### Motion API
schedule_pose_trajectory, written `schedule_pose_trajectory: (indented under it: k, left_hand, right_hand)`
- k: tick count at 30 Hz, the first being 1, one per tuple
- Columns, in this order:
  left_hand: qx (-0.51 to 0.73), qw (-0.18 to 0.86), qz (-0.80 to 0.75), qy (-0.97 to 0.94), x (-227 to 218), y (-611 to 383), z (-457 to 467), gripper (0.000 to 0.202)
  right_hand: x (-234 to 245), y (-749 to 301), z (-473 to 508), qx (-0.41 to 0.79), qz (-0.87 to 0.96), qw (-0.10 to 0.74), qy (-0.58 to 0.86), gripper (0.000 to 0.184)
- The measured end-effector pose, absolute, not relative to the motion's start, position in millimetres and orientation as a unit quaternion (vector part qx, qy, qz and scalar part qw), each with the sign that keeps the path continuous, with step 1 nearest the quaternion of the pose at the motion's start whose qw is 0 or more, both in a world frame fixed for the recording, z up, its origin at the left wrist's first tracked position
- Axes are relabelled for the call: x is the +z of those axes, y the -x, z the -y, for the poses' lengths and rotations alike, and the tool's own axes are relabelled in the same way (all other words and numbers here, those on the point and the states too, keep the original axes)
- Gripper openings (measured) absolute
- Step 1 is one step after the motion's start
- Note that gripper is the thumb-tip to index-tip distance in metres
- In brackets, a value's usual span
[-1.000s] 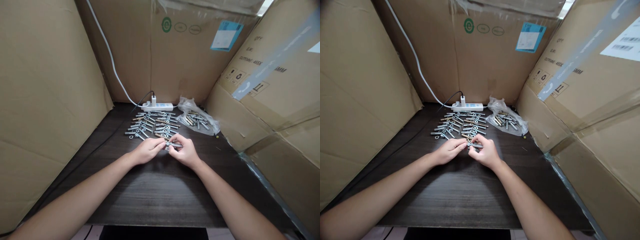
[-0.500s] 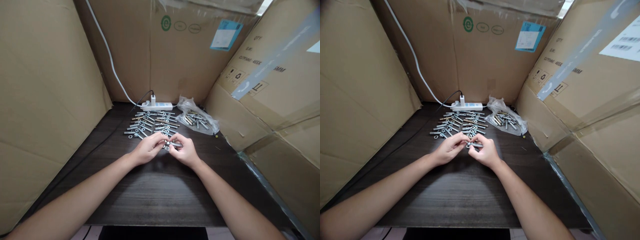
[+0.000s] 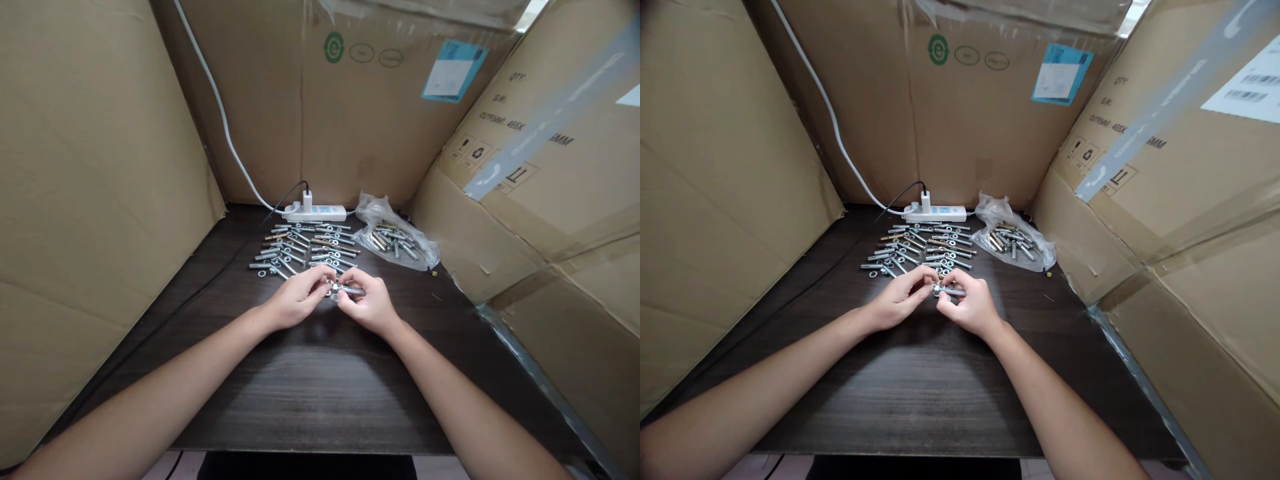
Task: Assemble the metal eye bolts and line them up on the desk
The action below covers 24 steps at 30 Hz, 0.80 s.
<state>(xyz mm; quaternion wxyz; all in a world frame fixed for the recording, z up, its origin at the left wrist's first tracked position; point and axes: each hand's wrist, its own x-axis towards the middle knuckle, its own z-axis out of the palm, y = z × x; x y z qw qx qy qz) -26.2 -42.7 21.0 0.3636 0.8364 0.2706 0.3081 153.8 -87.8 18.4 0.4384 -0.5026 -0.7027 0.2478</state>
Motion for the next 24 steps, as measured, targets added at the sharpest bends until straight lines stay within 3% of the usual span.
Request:
schedule_pose_trajectory:
  k: [9, 15, 20, 24]
  left_hand:
    - [0.308, 0.409, -0.259, -0.819, 20.8, 24.6, 41.2, 0.019]
    - [0.250, 0.416, -0.257, -0.835, 20.1, 26.0, 40.1, 0.032]
    - [0.300, 0.424, -0.271, -0.811, 21.3, 25.1, 42.9, 0.015]
    - [0.338, 0.409, -0.256, -0.808, 23.2, 22.7, 46.2, 0.015]
  right_hand:
    - [18.8, -152.6, 87.9, 0.245, 0.703, 0.438, 0.505, 0.010]
    - [21.8, -152.0, 88.8, 0.245, 0.706, 0.438, 0.500, 0.009]
    - [20.6, -152.5, 88.4, 0.241, 0.708, 0.438, 0.498, 0.009]
    - [18.3, -153.4, 87.9, 0.241, 0.705, 0.437, 0.505, 0.010]
